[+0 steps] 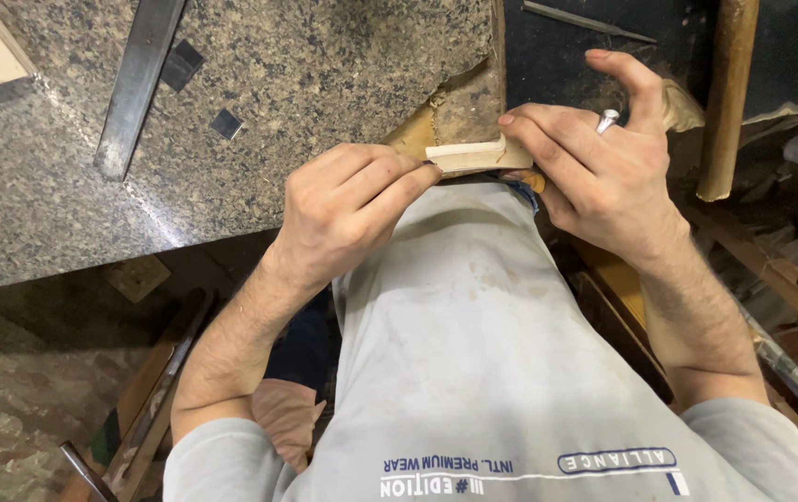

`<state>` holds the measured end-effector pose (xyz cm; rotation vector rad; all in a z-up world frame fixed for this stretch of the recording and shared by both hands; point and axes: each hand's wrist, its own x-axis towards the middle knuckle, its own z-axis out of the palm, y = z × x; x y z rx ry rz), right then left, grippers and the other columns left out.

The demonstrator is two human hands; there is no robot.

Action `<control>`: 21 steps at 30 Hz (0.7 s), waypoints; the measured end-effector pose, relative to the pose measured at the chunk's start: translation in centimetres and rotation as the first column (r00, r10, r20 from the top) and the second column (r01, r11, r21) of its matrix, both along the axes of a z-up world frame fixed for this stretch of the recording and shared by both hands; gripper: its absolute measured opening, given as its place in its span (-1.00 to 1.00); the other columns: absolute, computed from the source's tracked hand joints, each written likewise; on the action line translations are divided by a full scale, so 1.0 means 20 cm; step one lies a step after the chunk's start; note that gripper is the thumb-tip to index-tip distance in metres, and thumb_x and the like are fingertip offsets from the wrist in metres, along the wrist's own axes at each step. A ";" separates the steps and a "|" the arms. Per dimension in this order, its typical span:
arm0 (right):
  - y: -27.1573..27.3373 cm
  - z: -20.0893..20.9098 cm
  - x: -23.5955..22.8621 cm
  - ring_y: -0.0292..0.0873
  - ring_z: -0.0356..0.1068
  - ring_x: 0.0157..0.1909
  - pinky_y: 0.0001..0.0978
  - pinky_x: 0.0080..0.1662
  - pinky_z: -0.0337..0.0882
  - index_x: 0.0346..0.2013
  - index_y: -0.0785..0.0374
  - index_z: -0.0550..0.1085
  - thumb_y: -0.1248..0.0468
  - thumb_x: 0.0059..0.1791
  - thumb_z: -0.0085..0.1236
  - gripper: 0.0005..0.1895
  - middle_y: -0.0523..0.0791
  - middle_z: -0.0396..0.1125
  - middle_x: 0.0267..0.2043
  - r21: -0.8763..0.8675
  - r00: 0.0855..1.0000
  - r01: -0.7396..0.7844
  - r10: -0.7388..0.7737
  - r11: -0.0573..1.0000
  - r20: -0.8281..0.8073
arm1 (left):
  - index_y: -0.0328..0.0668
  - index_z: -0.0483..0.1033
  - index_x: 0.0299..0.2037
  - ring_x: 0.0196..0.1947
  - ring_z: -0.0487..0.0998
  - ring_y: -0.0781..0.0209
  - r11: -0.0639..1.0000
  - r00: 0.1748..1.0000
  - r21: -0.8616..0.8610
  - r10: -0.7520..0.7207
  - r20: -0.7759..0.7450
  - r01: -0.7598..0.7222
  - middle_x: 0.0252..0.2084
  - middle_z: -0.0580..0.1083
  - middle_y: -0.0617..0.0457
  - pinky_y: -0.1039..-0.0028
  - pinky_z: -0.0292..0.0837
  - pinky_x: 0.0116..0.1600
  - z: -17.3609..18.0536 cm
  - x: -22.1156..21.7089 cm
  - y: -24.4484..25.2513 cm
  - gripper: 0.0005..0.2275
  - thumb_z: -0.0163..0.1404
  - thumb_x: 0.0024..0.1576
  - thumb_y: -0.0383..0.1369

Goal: The person repeatedly hammers small metal pieces into a larger metal assembly using a hammer and a wooden block. They frequently inspect the fit of the pieces and adjust their position on the workbench throughout the process.

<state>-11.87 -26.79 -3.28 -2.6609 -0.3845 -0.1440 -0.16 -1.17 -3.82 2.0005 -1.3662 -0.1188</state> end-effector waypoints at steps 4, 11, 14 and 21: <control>0.00 -0.01 0.00 -0.25 0.53 0.01 0.09 0.41 0.12 0.03 0.34 0.59 0.43 0.01 0.32 -0.71 -0.17 0.51 -0.05 -0.010 1.000 0.005 -0.006 1.000 -0.007 | -0.19 0.63 -0.11 -0.12 0.61 0.24 1.000 1.000 -0.003 0.006 -0.001 -0.006 -0.17 0.56 0.14 0.46 0.56 -0.08 -0.01 0.00 -0.01 -0.85 0.21 0.14 -0.52; -0.01 -0.01 -0.01 -0.26 0.53 0.02 0.10 0.42 0.11 0.06 0.32 0.59 0.33 0.05 0.34 -0.72 -0.18 0.50 -0.02 0.013 1.000 0.019 -0.019 1.000 -0.016 | -0.18 0.64 -0.12 -0.13 0.62 0.24 1.000 1.000 0.006 0.004 -0.006 -0.004 -0.17 0.57 0.14 0.45 0.57 -0.09 -0.01 0.00 -0.02 -0.86 0.21 0.14 -0.51; -0.02 -0.04 -0.01 -0.26 0.52 0.03 0.11 0.44 0.10 0.05 0.33 0.58 0.30 0.06 0.35 -0.71 -0.18 0.50 0.00 0.020 1.000 0.021 -0.021 1.000 -0.013 | -0.19 0.64 -0.11 -0.16 0.62 0.24 1.000 1.000 0.006 -0.002 -0.017 0.002 -0.17 0.57 0.13 0.46 0.56 -0.12 -0.02 0.00 -0.02 -0.85 0.21 0.13 -0.52; -0.12 -0.27 -0.04 -0.30 0.48 0.11 0.09 0.50 0.05 0.13 0.30 0.55 0.29 0.11 0.38 -0.68 -0.19 0.49 0.05 0.012 0.999 0.025 -0.025 1.000 -0.044 | -0.18 0.66 -0.14 -0.34 0.56 0.31 1.000 0.998 0.003 0.021 -0.056 -0.021 -0.20 0.59 0.14 0.49 0.47 -0.31 -0.25 0.01 -0.10 -0.88 0.22 0.15 -0.50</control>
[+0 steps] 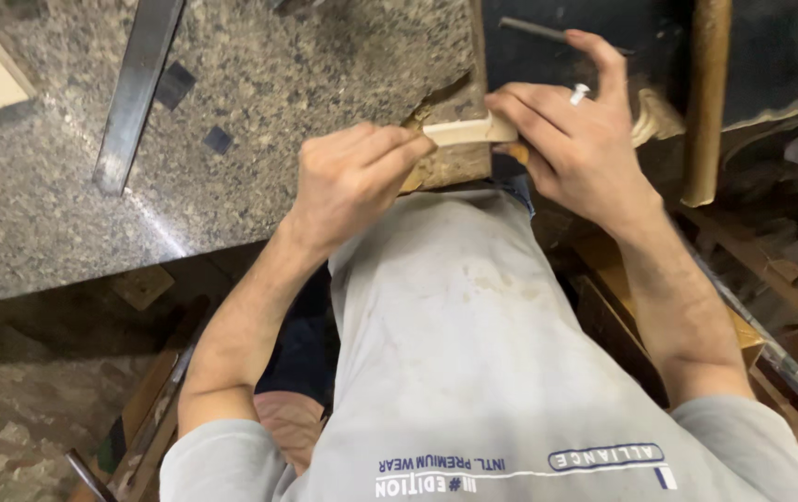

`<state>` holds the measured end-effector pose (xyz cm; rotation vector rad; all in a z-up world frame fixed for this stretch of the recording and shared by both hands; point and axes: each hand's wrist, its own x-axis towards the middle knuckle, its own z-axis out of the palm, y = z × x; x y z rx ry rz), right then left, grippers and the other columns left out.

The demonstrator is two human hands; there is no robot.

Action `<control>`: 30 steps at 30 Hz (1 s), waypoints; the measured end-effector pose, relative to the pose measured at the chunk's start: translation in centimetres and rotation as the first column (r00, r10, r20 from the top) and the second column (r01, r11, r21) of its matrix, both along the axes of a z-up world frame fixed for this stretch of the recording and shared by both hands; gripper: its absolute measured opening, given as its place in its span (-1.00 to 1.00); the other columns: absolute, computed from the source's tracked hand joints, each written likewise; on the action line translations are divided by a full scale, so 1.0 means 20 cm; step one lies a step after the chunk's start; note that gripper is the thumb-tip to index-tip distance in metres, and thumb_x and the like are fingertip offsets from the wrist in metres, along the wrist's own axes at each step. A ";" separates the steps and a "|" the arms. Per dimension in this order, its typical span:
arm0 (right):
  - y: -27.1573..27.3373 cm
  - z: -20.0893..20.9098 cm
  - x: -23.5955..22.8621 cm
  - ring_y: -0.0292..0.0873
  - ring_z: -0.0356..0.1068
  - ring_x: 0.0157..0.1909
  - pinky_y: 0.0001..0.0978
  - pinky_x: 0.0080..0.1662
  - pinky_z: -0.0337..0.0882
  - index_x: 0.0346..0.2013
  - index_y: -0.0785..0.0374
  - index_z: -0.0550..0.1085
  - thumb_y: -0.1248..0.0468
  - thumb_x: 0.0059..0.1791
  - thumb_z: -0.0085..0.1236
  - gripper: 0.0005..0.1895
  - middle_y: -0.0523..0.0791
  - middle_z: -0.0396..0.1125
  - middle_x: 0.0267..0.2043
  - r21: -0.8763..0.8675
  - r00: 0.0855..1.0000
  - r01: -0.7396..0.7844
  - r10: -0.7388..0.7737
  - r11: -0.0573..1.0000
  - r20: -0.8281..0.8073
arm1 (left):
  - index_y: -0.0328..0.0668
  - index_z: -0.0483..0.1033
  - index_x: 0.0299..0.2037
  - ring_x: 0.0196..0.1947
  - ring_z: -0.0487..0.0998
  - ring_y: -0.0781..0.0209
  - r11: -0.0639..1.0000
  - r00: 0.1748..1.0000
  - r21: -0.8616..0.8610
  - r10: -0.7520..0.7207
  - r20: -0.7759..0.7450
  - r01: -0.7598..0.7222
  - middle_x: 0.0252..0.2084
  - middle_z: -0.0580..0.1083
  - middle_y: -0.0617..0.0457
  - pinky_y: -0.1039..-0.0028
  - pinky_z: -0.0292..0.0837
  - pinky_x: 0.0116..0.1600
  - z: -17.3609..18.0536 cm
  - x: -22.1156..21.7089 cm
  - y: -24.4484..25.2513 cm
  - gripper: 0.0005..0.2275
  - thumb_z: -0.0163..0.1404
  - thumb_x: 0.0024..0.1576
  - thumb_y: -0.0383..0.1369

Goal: The person repeatedly hammers small metal pieces into a larger metal assembly using a hammer and a wooden block. They frequently inspect the fit of the pieces and adjust their position on the workbench throughout the process.

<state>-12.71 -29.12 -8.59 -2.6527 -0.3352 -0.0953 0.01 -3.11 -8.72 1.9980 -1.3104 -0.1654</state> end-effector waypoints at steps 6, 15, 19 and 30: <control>-0.13 -0.12 0.03 -0.07 0.34 0.38 0.21 0.44 0.01 0.21 0.28 0.50 0.15 -0.04 0.43 -0.43 -0.08 0.42 0.24 0.061 0.996 0.068 -0.065 0.996 -0.054 | -0.17 0.66 -0.16 -0.34 0.58 0.24 0.999 0.998 0.030 0.022 -0.063 -0.020 -0.22 0.59 0.15 0.42 0.49 -0.31 -0.15 0.00 -0.22 -0.87 0.20 0.10 -0.50; -0.83 -0.08 -1.19 0.11 0.14 0.49 0.03 0.48 0.15 0.49 0.27 0.35 0.13 0.13 0.42 -0.30 0.07 0.21 0.43 -0.081 0.435 0.900 -0.897 0.429 0.082 | -0.15 0.67 -0.16 -0.29 0.66 0.25 0.982 0.981 -0.083 0.159 -0.109 -0.168 -0.22 0.61 0.11 0.50 0.54 -0.22 0.16 0.03 -0.71 -0.86 0.29 0.12 -0.53; -1.16 -0.45 -2.00 0.22 0.19 0.36 0.24 0.37 0.13 0.44 0.26 0.26 -0.11 -0.08 0.45 -0.05 0.16 0.22 0.34 -0.494 0.343 0.828 -0.936 0.264 0.075 | -0.12 0.66 -0.11 -0.22 0.67 0.27 0.944 0.969 -0.238 0.197 -0.150 -0.229 -0.16 0.61 0.13 0.52 0.58 -0.13 0.14 -0.03 -1.23 -0.83 0.27 0.14 -0.53; -1.21 -0.44 -2.86 -0.05 0.48 -0.42 -0.15 -0.18 0.42 -0.07 0.13 0.66 0.02 -0.03 0.43 -0.65 -0.03 0.47 -0.48 -0.552 -0.131 0.833 -0.951 0.048 -0.280 | -0.05 0.62 -0.12 -0.32 0.63 0.21 0.929 0.955 -0.226 0.272 -0.117 -0.293 -0.21 0.57 0.16 0.46 0.51 -0.21 -0.31 -0.12 -2.10 -0.86 0.21 0.14 -0.45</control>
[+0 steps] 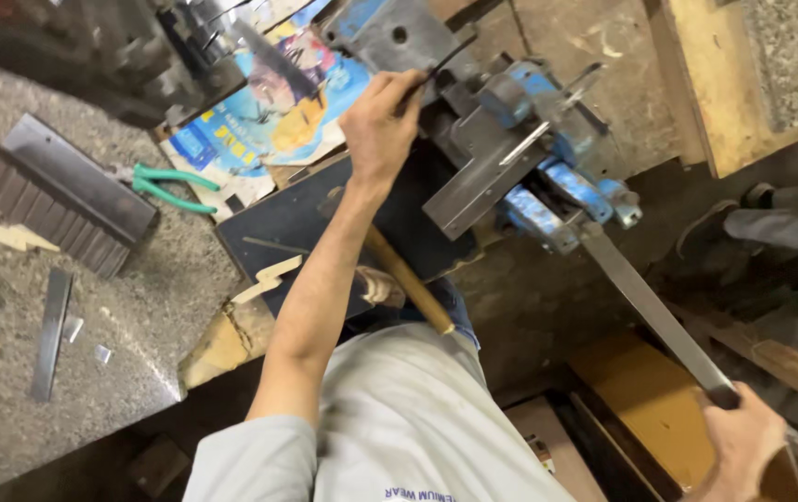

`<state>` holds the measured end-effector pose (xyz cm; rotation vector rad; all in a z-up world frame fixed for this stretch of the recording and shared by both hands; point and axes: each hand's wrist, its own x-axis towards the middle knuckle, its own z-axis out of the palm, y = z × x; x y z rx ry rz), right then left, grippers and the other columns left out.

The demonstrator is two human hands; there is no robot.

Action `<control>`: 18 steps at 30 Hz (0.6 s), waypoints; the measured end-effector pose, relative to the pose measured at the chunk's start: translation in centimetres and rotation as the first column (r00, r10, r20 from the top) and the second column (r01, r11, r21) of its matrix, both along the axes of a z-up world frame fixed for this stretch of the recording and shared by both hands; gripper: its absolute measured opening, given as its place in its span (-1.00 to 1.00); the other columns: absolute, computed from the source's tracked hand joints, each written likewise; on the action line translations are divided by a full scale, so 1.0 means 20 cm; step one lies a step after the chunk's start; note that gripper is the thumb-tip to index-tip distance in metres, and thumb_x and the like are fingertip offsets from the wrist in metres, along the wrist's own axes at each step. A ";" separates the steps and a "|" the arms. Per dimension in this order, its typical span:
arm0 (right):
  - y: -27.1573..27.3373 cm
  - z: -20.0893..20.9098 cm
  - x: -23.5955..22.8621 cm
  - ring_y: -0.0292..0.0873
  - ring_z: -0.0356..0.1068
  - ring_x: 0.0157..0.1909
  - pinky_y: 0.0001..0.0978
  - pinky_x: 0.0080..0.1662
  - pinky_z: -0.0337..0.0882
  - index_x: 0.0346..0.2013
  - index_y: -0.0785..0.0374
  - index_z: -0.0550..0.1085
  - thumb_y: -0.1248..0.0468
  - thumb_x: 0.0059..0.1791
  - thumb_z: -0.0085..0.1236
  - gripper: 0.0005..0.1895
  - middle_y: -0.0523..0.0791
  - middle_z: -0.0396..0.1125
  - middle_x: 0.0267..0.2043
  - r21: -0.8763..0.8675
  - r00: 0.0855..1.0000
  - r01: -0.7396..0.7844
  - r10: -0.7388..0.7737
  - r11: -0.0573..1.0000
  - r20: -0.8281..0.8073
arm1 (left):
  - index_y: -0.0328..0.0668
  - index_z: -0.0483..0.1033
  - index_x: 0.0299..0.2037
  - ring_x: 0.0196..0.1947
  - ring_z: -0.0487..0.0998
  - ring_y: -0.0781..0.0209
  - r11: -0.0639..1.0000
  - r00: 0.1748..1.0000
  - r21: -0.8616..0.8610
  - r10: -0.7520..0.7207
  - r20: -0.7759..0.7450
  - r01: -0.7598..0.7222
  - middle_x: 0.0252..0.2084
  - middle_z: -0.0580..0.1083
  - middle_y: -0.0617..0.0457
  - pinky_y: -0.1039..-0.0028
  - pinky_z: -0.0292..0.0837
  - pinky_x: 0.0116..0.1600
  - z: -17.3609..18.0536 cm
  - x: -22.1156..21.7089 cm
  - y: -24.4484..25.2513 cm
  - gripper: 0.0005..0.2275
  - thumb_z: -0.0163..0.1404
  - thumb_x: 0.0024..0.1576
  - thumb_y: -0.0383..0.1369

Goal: The person repeatedly hammers small metal pieces into a larger metal assembly using a hammer and a wooden block. They frequently inspect the fit of the pieces and adjust their position on the workbench throughout the process.

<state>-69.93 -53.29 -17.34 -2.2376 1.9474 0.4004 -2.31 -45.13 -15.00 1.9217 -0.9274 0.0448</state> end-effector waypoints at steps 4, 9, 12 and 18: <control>-0.09 0.02 -0.07 -0.08 0.49 -0.47 -0.23 -0.25 0.44 -0.10 0.09 0.67 0.09 -0.05 0.39 -0.72 -0.08 0.48 -0.53 0.022 0.988 -0.044 0.047 0.999 -0.145 | -0.04 0.63 -0.15 -0.35 0.61 0.18 0.995 0.998 0.095 0.007 0.060 -0.013 -0.25 0.56 0.17 0.43 0.49 -0.26 -0.03 0.01 -0.04 -0.88 0.21 0.15 -0.43; -0.06 -0.16 0.04 -0.05 0.44 -0.42 -0.20 -0.24 0.41 -0.23 0.19 0.63 -0.03 -0.13 0.46 -0.61 -0.03 0.45 -0.47 0.044 0.995 -0.101 0.100 0.994 0.019 | -0.05 0.63 -0.15 -0.35 0.62 0.17 0.988 0.993 0.154 -0.003 0.115 -0.014 -0.24 0.57 0.18 0.41 0.46 -0.28 -0.04 0.03 -0.06 -0.89 0.20 0.15 -0.44; -0.04 -0.25 0.21 -0.01 0.44 -0.47 -0.14 -0.23 0.42 -0.27 0.19 0.64 0.00 -0.05 0.38 -0.68 -0.01 0.45 -0.54 0.199 0.999 -0.001 -0.009 0.980 0.048 | -0.05 0.63 -0.15 -0.34 0.61 0.16 0.988 0.990 0.153 -0.007 0.143 -0.015 -0.25 0.56 0.18 0.41 0.47 -0.27 -0.03 0.03 -0.06 -0.88 0.20 0.14 -0.43; -0.07 -0.10 -0.07 -0.01 0.46 -0.34 -0.15 -0.16 0.42 -0.13 0.17 0.61 -0.11 -0.15 0.43 -0.50 -0.02 0.48 -0.37 0.043 0.989 -0.145 0.144 0.988 0.035 | -0.07 0.62 -0.14 -0.34 0.62 0.16 0.988 0.992 0.157 -0.009 0.128 -0.011 -0.23 0.57 0.17 0.40 0.48 -0.26 -0.03 0.05 -0.05 -0.88 0.20 0.15 -0.44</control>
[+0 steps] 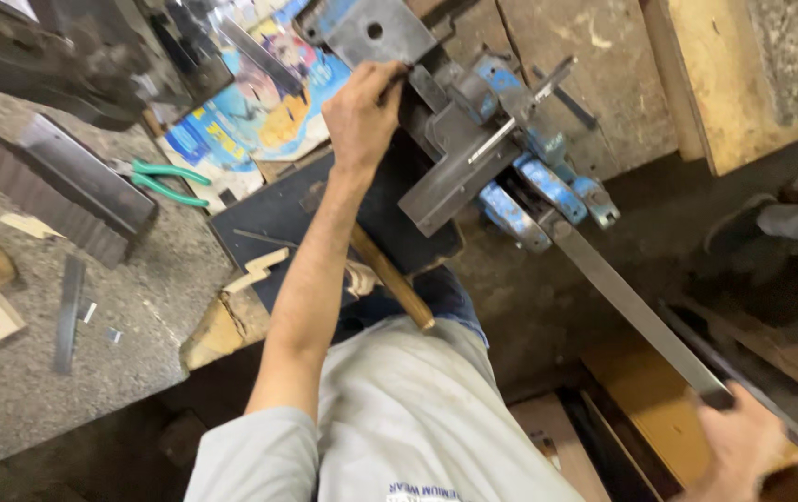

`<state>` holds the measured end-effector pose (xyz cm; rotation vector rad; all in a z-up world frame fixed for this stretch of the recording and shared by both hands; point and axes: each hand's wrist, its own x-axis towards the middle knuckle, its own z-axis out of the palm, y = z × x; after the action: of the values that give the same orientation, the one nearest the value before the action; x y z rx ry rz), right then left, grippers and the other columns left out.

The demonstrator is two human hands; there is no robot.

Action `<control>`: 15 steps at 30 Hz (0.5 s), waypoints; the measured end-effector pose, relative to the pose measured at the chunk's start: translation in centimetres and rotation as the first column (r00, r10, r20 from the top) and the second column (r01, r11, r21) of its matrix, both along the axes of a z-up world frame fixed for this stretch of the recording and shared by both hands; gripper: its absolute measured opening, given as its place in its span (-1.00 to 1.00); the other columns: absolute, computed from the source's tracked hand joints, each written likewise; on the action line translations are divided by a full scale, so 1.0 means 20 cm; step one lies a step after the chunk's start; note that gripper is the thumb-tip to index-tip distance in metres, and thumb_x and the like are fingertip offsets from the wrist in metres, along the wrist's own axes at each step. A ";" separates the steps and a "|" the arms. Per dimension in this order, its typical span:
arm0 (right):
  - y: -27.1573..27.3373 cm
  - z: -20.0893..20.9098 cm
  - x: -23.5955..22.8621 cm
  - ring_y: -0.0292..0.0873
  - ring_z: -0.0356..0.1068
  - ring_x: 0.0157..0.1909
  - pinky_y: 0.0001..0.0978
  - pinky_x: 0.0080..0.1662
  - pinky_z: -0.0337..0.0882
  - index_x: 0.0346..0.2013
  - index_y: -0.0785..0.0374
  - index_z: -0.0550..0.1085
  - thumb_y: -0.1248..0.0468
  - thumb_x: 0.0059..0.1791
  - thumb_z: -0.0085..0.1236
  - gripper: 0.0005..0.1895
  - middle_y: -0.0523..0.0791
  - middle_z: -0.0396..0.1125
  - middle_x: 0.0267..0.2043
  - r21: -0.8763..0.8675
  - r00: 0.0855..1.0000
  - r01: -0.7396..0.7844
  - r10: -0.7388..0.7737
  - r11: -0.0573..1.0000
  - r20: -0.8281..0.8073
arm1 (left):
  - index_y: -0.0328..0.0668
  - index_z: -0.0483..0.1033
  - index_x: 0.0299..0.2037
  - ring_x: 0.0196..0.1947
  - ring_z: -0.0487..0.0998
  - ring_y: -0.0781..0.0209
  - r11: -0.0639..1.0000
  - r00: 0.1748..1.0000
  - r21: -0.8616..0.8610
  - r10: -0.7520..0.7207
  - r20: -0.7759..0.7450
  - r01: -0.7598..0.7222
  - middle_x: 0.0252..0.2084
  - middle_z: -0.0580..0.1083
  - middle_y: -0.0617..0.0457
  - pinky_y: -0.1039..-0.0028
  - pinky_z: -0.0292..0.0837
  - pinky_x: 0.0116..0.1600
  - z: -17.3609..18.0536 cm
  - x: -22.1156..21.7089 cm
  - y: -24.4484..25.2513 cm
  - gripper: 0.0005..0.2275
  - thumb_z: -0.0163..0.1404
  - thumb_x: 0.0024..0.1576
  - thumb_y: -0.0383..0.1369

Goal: The person repeatedly hammers small metal pieces into a larger metal assembly using a hammer and a wooden block. They frequently inspect the fit of the pieces and adjust their position on the workbench throughout the process.

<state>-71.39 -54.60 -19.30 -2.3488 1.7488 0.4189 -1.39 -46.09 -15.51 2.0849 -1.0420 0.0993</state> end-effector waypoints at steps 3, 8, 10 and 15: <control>-0.03 0.02 0.01 0.04 0.51 -0.35 -0.08 -0.12 0.42 -0.19 0.06 0.66 -0.08 -0.10 0.42 -0.64 -0.01 0.53 -0.46 0.107 0.972 0.184 -0.164 0.977 -0.170 | -0.08 0.64 -0.16 -0.36 0.61 0.14 1.000 1.000 0.009 0.003 0.006 -0.003 -0.27 0.56 0.13 0.39 0.47 -0.27 -0.01 -0.01 -0.01 -0.87 0.22 0.11 -0.45; 0.05 -0.13 0.19 0.03 0.50 -0.34 -0.14 -0.17 0.44 -0.14 0.13 0.64 0.01 -0.09 0.36 -0.66 0.03 0.47 -0.35 0.175 0.971 0.215 -0.230 0.961 0.071 | -0.10 0.64 -0.14 -0.21 0.63 0.06 0.993 0.990 -0.028 -0.108 0.090 0.111 -0.22 0.57 0.06 0.40 0.52 -0.13 0.01 0.07 0.00 -0.81 0.16 0.08 -0.57; 0.07 -0.10 0.13 0.06 0.50 -0.33 -0.14 -0.15 0.45 -0.14 0.07 0.67 0.01 -0.23 0.42 -0.57 0.02 0.49 -0.45 0.196 0.978 0.173 -0.192 0.965 0.085 | -0.14 0.65 -0.17 -0.25 0.64 0.10 0.988 0.991 -0.087 -0.125 0.055 0.129 -0.25 0.58 0.04 0.41 0.53 -0.15 0.08 0.12 -0.02 -0.83 0.18 0.08 -0.59; 0.04 0.11 0.44 0.13 0.47 -0.08 -0.13 -0.06 0.42 0.06 0.21 0.58 -0.03 -0.11 0.37 -0.46 0.07 0.49 -0.12 0.247 0.978 0.049 -0.097 0.968 0.187 | -0.28 0.59 -0.11 -0.21 0.69 0.26 0.949 0.927 -0.279 -0.230 -0.297 0.146 -0.21 0.61 0.04 0.49 0.61 -0.08 0.33 0.03 0.11 -0.80 0.20 0.10 -0.66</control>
<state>-62.67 -53.70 -17.15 -2.0727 1.5901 0.3512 -0.75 -43.95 -8.84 1.6899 -0.9644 -0.1973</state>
